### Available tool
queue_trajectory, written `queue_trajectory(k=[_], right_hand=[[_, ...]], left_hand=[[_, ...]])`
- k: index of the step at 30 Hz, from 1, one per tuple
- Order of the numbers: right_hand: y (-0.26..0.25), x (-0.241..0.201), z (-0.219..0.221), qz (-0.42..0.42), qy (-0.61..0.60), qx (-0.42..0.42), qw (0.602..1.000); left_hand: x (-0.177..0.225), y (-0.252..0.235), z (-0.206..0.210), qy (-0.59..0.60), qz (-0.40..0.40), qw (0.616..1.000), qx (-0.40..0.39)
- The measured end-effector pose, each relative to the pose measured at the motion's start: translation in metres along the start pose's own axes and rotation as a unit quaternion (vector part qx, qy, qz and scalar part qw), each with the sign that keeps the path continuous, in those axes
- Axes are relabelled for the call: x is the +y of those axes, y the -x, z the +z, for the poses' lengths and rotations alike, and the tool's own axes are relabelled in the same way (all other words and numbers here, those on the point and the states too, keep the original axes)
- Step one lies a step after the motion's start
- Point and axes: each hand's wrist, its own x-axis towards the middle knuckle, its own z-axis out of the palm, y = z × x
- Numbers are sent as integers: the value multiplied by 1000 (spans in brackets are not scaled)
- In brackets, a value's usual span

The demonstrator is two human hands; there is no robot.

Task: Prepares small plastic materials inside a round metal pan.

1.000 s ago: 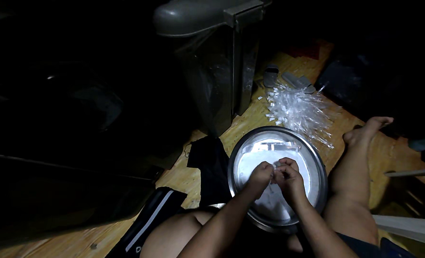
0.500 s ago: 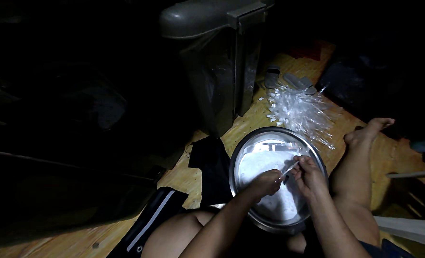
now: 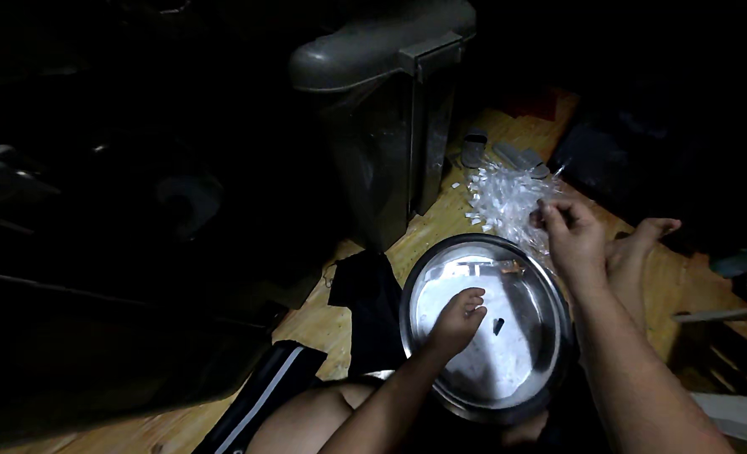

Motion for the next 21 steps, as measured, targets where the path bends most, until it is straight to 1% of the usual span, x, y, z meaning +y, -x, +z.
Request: queue_trajectory(k=[1, 2, 4, 5, 6, 7, 8, 9, 10, 11, 13, 15, 17, 19, 21], right_hand=[[-7, -5, -4, -25, 28, 9, 999], [-12, -7, -9, -29, 58, 9, 998], [-10, -1, -13, -2, 101, 17, 995], [-4, 10, -14, 28, 116, 10, 993], [4, 26, -12, 70, 140, -12, 988], [16, 53, -8, 103, 176, -41, 978], [32, 84, -2, 114, 216, -74, 967], [54, 113, 5, 107, 256, -110, 954], [78, 133, 12, 88, 280, -149, 944], [102, 144, 19, 70, 287, -185, 937], [143, 152, 29, 50, 270, -245, 930], [168, 158, 31, 33, 276, -266, 923], [178, 155, 30, 38, 306, -269, 912], [179, 138, 22, 69, 276, -289, 914], [181, 121, 14, 92, 192, -300, 930]], left_hand=[[1, -1, -3, -25, -19, 999, 7], [2, -1, -6, -53, -44, 998, 10], [0, -3, -9, -85, -84, 993, 0], [-2, -4, -8, -98, -97, 990, -11], [-5, -5, -6, -108, -110, 988, -24], [-7, -4, -3, -123, -114, 985, -41], [-8, -3, -1, -149, -105, 982, -57], [-8, 0, 0, -183, -87, 977, -67], [-9, 3, 3, -216, -59, 973, -59], [-11, 5, 5, -252, -31, 966, -44], [-12, 11, 1, -337, -13, 941, -27], [-8, 18, -8, -380, -47, 922, -52], [6, 23, -12, -408, -81, 907, -63], [18, 30, -15, -387, -64, 919, -45], [14, 33, -17, -344, 3, 939, -24]])
